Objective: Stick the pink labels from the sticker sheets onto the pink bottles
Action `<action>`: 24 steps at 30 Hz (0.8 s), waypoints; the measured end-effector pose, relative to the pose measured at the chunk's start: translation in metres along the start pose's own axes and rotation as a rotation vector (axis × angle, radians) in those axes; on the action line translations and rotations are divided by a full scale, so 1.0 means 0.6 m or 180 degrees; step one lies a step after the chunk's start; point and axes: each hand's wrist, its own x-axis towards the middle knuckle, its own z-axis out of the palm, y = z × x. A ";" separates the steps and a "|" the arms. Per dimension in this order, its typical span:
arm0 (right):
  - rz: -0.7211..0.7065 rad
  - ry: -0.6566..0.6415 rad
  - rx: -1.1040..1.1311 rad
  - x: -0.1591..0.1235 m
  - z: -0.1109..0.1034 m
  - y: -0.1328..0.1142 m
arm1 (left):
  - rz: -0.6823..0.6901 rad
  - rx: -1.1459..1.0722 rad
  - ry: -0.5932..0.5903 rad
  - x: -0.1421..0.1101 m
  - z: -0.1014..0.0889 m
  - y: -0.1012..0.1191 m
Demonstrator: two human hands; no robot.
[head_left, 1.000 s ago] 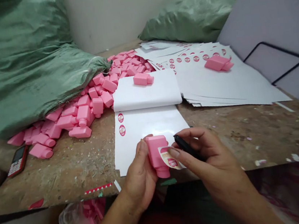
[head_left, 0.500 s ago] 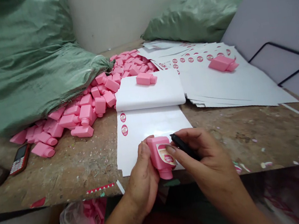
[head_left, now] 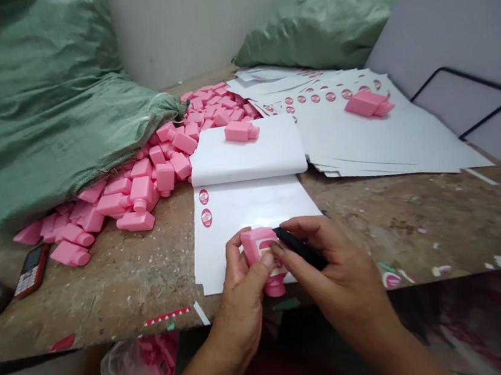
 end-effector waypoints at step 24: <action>0.1304 -0.0982 0.1834 0.024 -0.014 0.017 | -0.0802 0.0139 -0.0518 -0.020 -0.022 0.026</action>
